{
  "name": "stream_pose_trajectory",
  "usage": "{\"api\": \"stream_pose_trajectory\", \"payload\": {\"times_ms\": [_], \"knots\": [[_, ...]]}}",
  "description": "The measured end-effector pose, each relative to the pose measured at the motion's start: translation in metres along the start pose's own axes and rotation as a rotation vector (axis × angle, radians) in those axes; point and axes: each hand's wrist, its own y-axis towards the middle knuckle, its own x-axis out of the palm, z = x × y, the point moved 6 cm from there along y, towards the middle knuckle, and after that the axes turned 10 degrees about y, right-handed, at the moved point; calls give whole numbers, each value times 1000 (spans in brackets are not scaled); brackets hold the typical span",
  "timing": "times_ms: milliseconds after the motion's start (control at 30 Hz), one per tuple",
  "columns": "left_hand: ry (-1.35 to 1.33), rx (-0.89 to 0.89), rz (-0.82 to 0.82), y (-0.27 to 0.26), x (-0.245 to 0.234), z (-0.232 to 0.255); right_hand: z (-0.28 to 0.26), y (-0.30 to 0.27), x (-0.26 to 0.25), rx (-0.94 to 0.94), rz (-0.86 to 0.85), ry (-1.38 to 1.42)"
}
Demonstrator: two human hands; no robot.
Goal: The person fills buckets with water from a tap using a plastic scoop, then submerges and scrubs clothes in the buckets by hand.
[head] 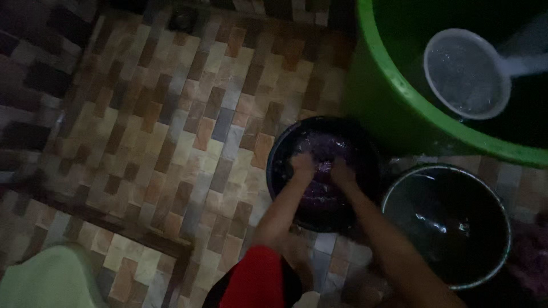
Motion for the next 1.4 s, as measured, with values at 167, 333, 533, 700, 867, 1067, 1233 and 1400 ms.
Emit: {"api": "stream_pose_trajectory", "payload": {"times_ms": [167, 333, 533, 700, 867, 1067, 1233, 1400], "knots": [[77, 131, -6, 15, 23, -12, 9, 17, -2, -167, 83, -68], [-129, 411, -175, -12, -22, -27, -6, -4, -21, -234, 23, -10], [-779, 745, 84, -140, -285, -40, -153, -159, -177, -474, -214, 651], [-842, 712, 311, -274, -479, -31, -306, -307, -300, -903, 79, 257], [-682, 823, 802, -349, -566, -11, -364, -373, -338, -1097, 381, 40], [-373, 358, 248, -267, -454, -24, -288, -279, -276, -850, 246, -30], [73, 292, -182, -143, -226, -7, -126, -106, -103, -395, -18, -417], [152, 133, -418, -58, -19, -3, 3, -18, 16, -40, -200, -519]]}}
